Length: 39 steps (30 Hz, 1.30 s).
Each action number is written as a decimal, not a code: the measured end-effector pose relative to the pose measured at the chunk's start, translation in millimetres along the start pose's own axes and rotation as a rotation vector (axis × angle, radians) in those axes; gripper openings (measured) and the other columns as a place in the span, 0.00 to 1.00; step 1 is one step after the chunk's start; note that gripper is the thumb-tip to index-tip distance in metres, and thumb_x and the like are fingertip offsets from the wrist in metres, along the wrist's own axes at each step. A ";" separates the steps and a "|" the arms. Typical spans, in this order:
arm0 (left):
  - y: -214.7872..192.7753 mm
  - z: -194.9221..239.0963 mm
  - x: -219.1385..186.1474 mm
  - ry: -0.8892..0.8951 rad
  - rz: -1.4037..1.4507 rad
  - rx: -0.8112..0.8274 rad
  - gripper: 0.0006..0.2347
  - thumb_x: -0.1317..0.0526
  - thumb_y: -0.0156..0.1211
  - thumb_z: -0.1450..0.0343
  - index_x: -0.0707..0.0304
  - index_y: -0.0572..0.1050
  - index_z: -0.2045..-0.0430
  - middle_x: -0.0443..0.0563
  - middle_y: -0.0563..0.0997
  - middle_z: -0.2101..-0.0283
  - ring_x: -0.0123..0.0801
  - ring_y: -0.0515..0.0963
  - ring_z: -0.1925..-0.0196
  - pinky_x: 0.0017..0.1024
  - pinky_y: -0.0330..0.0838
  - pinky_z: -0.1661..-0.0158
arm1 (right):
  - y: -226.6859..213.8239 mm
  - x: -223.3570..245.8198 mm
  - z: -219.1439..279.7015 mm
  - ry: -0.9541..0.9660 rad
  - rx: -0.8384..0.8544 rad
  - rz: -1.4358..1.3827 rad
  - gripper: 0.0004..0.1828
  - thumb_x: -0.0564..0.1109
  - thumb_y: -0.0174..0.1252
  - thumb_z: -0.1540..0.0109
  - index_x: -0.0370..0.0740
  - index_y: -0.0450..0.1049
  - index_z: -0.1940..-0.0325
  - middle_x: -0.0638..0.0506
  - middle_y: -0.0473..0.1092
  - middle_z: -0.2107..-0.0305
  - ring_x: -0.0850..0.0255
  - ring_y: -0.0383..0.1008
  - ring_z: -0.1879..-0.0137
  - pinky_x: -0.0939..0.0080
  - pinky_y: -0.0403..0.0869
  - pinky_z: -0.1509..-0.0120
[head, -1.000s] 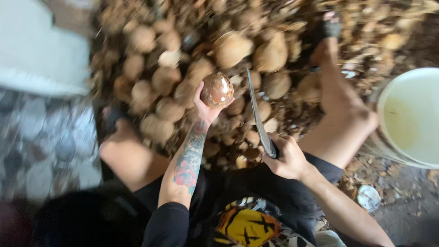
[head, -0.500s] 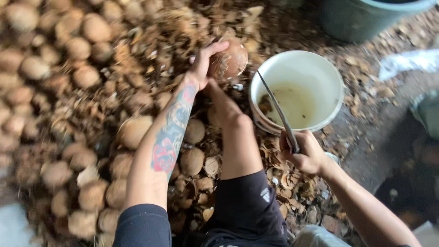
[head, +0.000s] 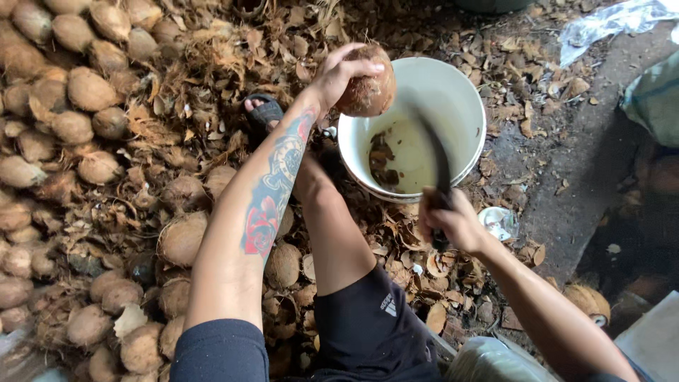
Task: The person sits on the floor surrounded by coconuts and uses a large knife to peel the husks off. They hold the coconut in one hand and strike it with the knife to remove the outer layer, occasionally pouring the coconut water into a white bucket.
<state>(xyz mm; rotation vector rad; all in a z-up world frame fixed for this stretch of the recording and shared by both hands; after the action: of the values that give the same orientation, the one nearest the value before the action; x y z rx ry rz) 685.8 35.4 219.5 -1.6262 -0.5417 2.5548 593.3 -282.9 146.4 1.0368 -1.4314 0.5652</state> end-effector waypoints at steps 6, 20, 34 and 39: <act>10.4 -12.1 20.6 0.029 0.121 0.145 0.41 0.42 0.67 0.49 0.63 0.70 0.39 0.63 0.80 0.46 0.50 0.86 0.49 0.41 0.88 0.55 | -12.3 -25.3 5.4 0.392 -0.149 -0.007 0.05 0.34 0.50 0.50 0.36 0.65 0.82 0.43 0.70 0.89 0.55 0.71 0.86 0.55 0.74 0.85; 14.4 -12.5 -4.5 0.135 -0.165 0.060 0.44 0.36 0.66 0.50 0.50 0.68 0.36 0.59 0.76 0.36 0.47 0.82 0.40 0.40 0.85 0.50 | -44.0 -56.8 16.6 0.412 -0.117 0.280 0.08 0.34 0.50 0.44 0.39 0.67 0.79 0.48 0.72 0.86 0.56 0.77 0.85 0.56 0.81 0.81; 22.5 -0.6 -19.3 0.155 -0.242 0.098 0.31 0.41 0.69 0.46 0.46 0.71 0.49 0.54 0.82 0.48 0.45 0.86 0.49 0.43 0.88 0.54 | -43.7 -56.8 21.3 0.409 -0.191 0.284 0.03 0.35 0.53 0.48 0.40 0.69 0.76 0.48 0.75 0.81 0.57 0.77 0.76 0.52 0.79 0.70; 25.2 10.2 -34.2 0.105 -0.326 0.105 0.27 0.43 0.66 0.43 0.45 0.71 0.50 0.52 0.83 0.47 0.40 0.86 0.50 0.38 0.83 0.59 | -56.9 -76.2 27.3 0.365 -0.193 0.195 0.03 0.34 0.54 0.49 0.39 0.69 0.74 0.46 0.74 0.79 0.56 0.76 0.76 0.54 0.80 0.74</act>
<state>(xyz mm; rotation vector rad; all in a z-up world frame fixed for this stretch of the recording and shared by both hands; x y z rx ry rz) 695.1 1.0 244.8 -1.4865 -0.5963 2.2132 618.0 -313.4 55.6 0.6073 -1.2387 0.7028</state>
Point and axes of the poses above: each hand's wrist, its own z-axis away from the middle knuckle, its own y-axis out of the palm, x = y × z, the point moved 1 cm from there along -z, towards the middle knuckle
